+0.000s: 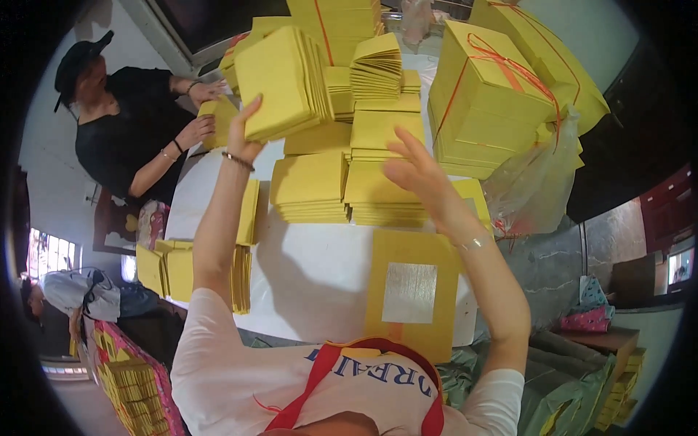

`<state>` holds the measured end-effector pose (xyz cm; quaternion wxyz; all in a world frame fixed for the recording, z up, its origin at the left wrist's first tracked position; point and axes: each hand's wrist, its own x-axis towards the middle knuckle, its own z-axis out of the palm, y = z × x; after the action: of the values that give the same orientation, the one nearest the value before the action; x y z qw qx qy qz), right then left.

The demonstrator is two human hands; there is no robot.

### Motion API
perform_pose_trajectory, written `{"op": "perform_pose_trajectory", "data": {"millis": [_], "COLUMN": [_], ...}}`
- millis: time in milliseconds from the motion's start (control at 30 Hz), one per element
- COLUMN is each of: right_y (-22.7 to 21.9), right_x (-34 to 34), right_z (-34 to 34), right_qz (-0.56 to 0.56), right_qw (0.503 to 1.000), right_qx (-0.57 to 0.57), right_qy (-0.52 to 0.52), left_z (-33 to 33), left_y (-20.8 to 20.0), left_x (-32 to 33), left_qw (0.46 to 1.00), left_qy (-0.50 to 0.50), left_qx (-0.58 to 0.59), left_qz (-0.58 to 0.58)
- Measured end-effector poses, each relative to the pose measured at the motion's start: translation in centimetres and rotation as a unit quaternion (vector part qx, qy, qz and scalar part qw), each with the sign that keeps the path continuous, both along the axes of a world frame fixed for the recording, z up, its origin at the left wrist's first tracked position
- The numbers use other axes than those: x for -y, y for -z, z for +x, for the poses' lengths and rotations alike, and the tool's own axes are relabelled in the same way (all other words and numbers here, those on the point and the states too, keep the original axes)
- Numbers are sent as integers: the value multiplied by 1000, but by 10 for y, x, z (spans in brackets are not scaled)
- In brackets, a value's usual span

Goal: Folding and stacking yellow sheets of joss paper with silver foil centers.

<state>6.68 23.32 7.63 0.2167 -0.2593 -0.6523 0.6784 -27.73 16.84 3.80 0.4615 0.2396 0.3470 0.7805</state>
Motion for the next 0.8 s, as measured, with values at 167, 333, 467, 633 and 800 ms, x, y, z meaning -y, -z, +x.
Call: {"op": "perform_pose_trajectory", "data": {"millis": [167, 333, 467, 633, 800], "right_y": [42, 77, 103, 118, 120], "right_x": [-2, 26, 49, 51, 46], "right_z": [91, 141, 153, 143, 138], "right_qz": [-22, 18, -31, -33, -48], "right_qw": [983, 957, 956, 963, 964], "right_qx": [30, 40, 71, 70, 63], "right_qy": [178, 285, 285, 259, 252], "left_z": [-58, -87, -99, -97, -110], "left_y": [26, 62, 80, 90, 86], "left_x": [-95, -157, -183, -190, -195], "left_qw": [998, 994, 990, 981, 953], "left_qy": [19, 40, 53, 77, 61], "left_qx": [52, 38, 30, 15, -118], "left_qz": [-20, -96, -130, -178, -274]}}
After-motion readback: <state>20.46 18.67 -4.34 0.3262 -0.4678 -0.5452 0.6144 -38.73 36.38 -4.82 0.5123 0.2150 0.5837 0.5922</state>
